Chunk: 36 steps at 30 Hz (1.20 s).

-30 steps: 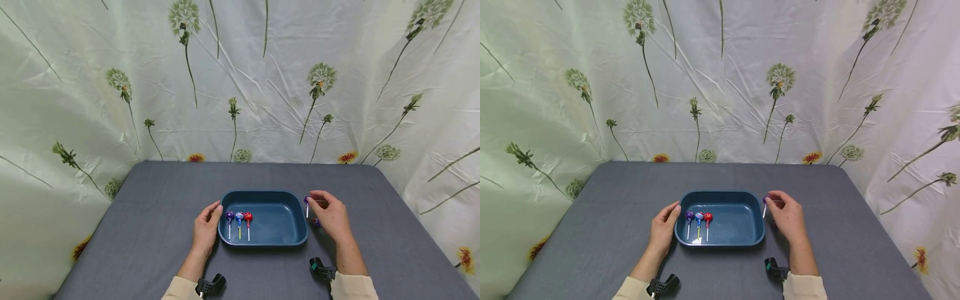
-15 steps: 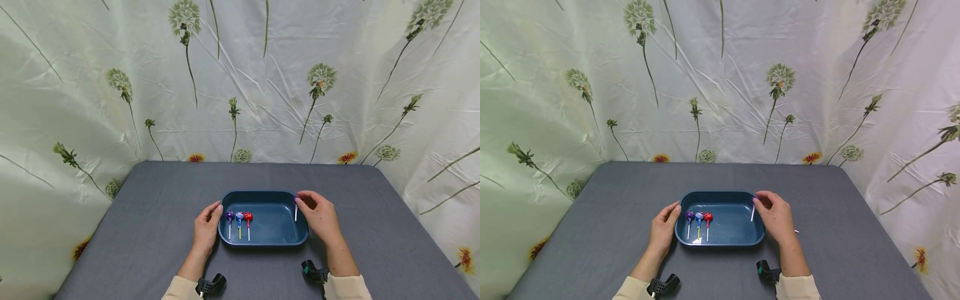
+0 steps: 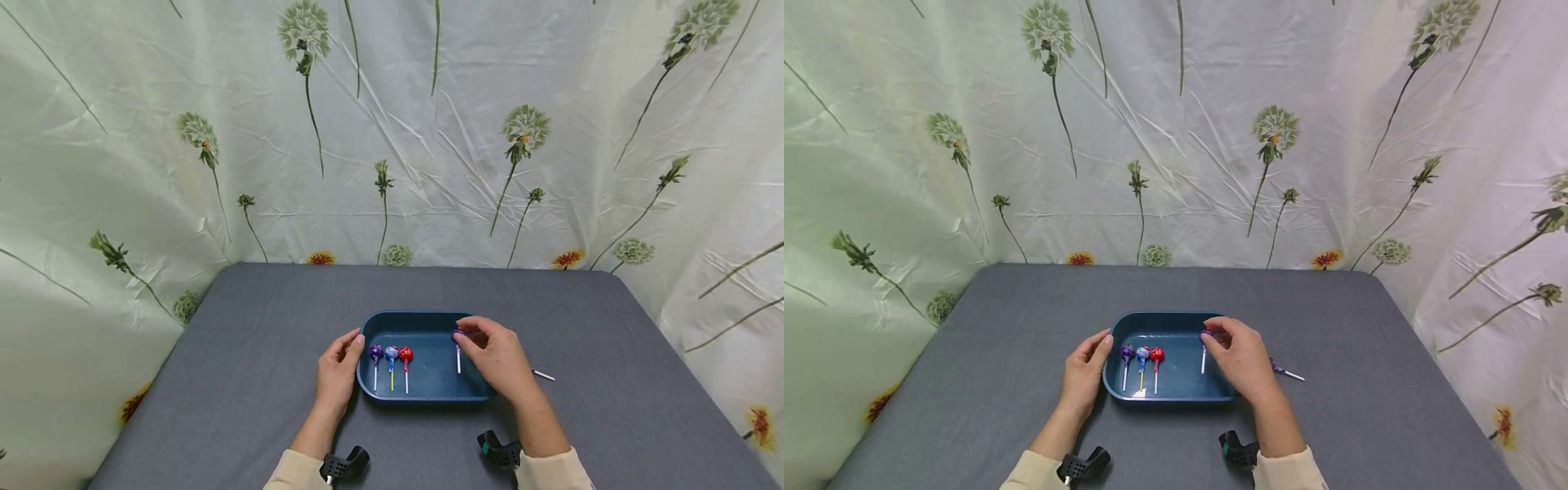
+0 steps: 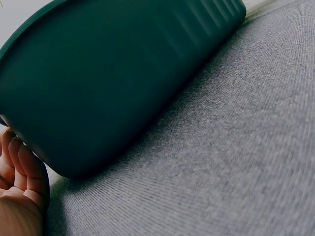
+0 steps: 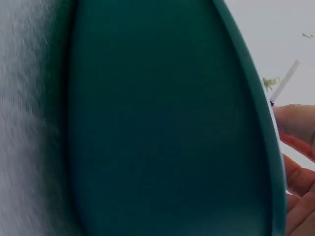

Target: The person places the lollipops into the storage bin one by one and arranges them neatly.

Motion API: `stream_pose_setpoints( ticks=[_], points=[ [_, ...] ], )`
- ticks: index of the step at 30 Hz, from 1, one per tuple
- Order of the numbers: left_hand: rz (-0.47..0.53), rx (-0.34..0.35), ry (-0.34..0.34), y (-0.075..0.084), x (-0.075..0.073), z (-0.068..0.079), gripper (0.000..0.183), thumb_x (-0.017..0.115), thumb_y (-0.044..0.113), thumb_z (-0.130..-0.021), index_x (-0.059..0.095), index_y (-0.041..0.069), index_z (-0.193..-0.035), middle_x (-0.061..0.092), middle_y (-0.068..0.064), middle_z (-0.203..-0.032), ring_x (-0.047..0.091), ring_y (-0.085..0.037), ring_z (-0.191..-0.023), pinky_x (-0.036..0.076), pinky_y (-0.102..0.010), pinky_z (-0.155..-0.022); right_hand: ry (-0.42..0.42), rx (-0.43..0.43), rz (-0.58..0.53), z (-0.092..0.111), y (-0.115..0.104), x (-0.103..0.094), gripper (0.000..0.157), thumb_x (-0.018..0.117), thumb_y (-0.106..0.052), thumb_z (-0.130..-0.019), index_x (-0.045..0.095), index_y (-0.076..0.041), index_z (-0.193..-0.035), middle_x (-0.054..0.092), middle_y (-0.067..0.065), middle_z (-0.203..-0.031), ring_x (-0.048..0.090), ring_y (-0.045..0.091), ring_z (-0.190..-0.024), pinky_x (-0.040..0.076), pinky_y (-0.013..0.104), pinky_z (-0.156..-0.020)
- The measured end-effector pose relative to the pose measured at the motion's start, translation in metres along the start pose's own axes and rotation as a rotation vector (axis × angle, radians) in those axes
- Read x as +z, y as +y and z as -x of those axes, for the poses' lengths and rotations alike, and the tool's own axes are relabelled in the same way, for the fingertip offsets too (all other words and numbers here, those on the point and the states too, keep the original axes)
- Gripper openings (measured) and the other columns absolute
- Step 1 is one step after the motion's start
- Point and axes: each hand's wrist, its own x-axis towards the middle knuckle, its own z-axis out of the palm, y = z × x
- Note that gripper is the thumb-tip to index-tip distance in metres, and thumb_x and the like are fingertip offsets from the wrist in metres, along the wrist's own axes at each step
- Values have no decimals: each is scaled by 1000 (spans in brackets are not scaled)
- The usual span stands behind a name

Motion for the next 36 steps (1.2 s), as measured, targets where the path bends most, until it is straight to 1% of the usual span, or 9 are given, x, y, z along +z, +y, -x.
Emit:
stream_pose_setpoints(
  ticks=[6,12,16,19,24,29,36],
  points=[
    [1,-2,1,-1,-1,0,38,67,35,-100,71,11,-128,69,-10,-107,58,-16,-96,48,-18,-80,-72,-2,34,-2,-12,12,25,74,-21,-95,73,-14,-119,75,3,-110,69,15,-90,61,37,-79],
    [6,-8,5,-3,0,-1,36,68,34,-99,72,10,-127,68,-6,-101,57,-15,-94,48,-19,-79,-165,16,67,-7,-18,25,24,77,-21,-92,74,-16,-115,74,0,-109,69,16,-91,60,35,-75],
    [11,-13,3,-4,0,-1,36,69,33,-99,72,10,-126,68,-5,-100,57,-15,-94,48,-18,-79,-236,-15,81,-12,-18,31,20,77,-18,-92,74,-15,-111,74,-1,-106,70,17,-93,61,36,-78],
    [5,-16,0,-4,0,0,38,69,35,-99,72,11,-127,68,-7,-102,57,-16,-95,48,-18,-79,-273,-43,99,-16,-18,35,18,76,-16,-92,74,-15,-110,74,-1,-105,71,16,-93,61,37,-80],
    [-4,-13,-1,-4,1,0,39,68,38,-99,71,12,-128,69,-9,-105,57,-17,-96,48,-19,-80,-289,-56,106,-21,-17,42,17,76,-16,-92,74,-14,-109,75,0,-107,70,15,-93,60,38,-81],
    [-2,-14,-8,-3,1,0,39,68,38,-98,71,12,-128,69,-7,-104,57,-17,-96,48,-18,-80,-286,-33,103,-20,-13,49,16,75,-15,-93,74,-14,-109,74,2,-109,70,15,-92,60,39,-83],
    [19,3,-3,-1,0,-2,35,69,32,-99,72,11,-126,69,-3,-100,58,-14,-93,47,-18,-79,-270,-22,112,-22,-10,55,16,76,-16,-93,74,-14,-109,74,3,-108,69,14,-89,60,39,-83]
  ],
)
